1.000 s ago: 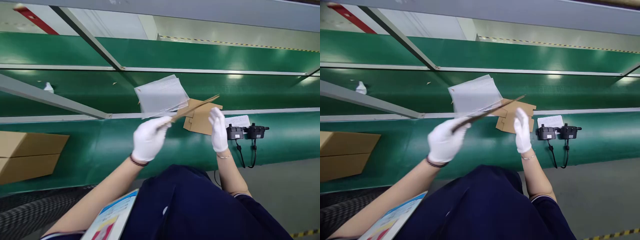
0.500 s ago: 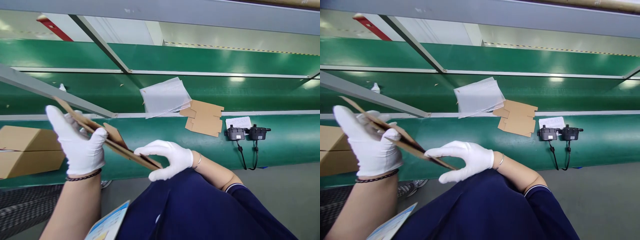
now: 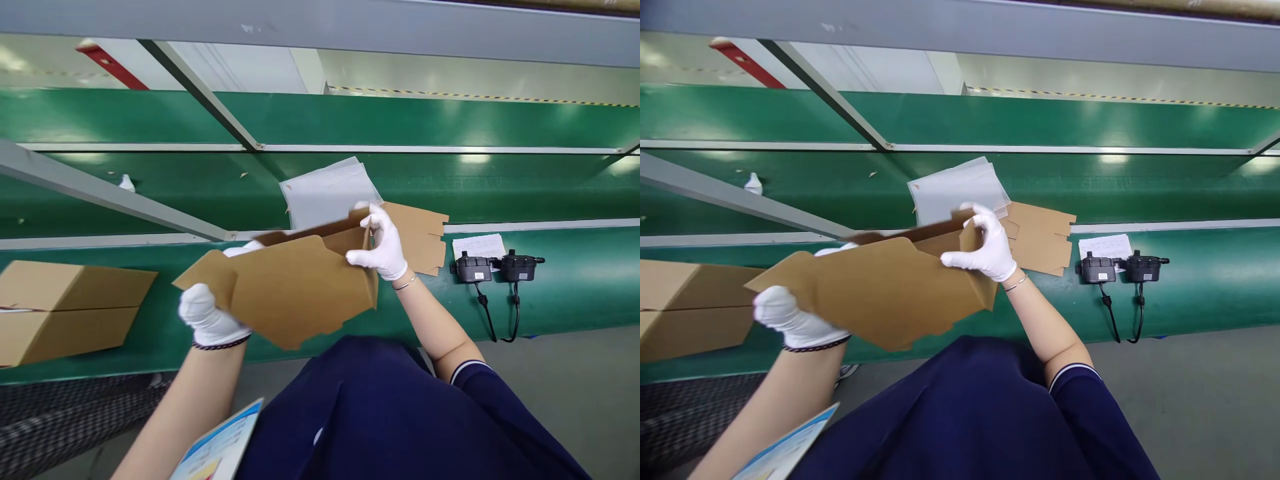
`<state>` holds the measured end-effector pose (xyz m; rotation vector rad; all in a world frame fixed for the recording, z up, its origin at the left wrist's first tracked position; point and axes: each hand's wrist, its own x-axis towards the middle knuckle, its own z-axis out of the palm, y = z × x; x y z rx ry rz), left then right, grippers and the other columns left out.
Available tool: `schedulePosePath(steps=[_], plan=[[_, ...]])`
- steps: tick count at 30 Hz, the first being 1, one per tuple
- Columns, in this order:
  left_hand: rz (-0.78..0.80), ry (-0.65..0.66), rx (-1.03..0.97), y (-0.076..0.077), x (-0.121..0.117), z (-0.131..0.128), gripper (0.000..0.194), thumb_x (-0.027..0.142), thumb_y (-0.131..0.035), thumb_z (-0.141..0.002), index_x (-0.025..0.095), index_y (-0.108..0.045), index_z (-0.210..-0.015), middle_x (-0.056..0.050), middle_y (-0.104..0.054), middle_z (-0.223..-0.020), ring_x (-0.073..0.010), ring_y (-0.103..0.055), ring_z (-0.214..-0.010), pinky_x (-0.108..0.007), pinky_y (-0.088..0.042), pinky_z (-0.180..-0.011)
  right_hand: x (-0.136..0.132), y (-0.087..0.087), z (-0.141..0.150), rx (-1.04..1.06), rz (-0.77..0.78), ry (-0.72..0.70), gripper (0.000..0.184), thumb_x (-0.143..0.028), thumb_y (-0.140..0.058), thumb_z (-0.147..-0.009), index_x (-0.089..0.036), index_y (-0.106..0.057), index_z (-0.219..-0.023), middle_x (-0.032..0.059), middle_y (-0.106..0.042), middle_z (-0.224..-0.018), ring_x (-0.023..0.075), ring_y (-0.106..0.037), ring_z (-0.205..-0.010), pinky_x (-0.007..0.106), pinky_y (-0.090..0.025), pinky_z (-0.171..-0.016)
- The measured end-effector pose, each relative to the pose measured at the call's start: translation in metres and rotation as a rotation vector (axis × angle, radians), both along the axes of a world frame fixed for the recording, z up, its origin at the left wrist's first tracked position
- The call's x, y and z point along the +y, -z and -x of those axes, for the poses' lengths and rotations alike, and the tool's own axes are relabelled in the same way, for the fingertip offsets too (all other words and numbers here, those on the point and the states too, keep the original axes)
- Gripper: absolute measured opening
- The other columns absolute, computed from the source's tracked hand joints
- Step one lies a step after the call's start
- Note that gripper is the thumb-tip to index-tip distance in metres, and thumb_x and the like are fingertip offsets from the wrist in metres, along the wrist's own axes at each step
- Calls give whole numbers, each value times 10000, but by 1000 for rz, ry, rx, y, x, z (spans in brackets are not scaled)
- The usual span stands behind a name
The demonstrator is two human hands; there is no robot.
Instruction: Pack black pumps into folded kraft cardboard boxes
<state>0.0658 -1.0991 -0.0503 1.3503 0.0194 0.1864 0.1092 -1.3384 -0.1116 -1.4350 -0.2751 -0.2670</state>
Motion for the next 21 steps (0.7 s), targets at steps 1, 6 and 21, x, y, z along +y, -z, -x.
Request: schedulePosePath(steps=[1, 6, 21], plan=[[78, 10, -2, 9, -1, -2, 517, 660, -774, -568, 235, -676, -845, -23, -712, -911, -303, -678, -1011, -573, -501, -1054, 1, 10, 1, 18, -70, -76, 762, -758, -828, -498, -247, -468, -935, 87, -603, -1192, 271, -592, -1159, 493, -454, -1037], [76, 252, 167, 48, 16, -19, 664, 839, -717, -573, 198, -550, -616, 24, -573, -568, -142, -569, -514, -420, -614, -759, 18, 54, 17, 193, -324, -252, 782, -827, -748, -550, -262, -437, -992, -83, -486, -663, 138, -482, -577, 343, -475, -664], [-387, 219, 504, 46, 48, 25, 732, 722, -733, -676, 159, -720, -1143, -119, -747, -1153, -359, -681, -1089, -467, -567, -976, 13, 14, 26, 76, 346, -541, 440, -514, -431, -1011, -240, -625, -1295, 66, -652, -1318, 227, -583, -1228, 439, -447, -1087]])
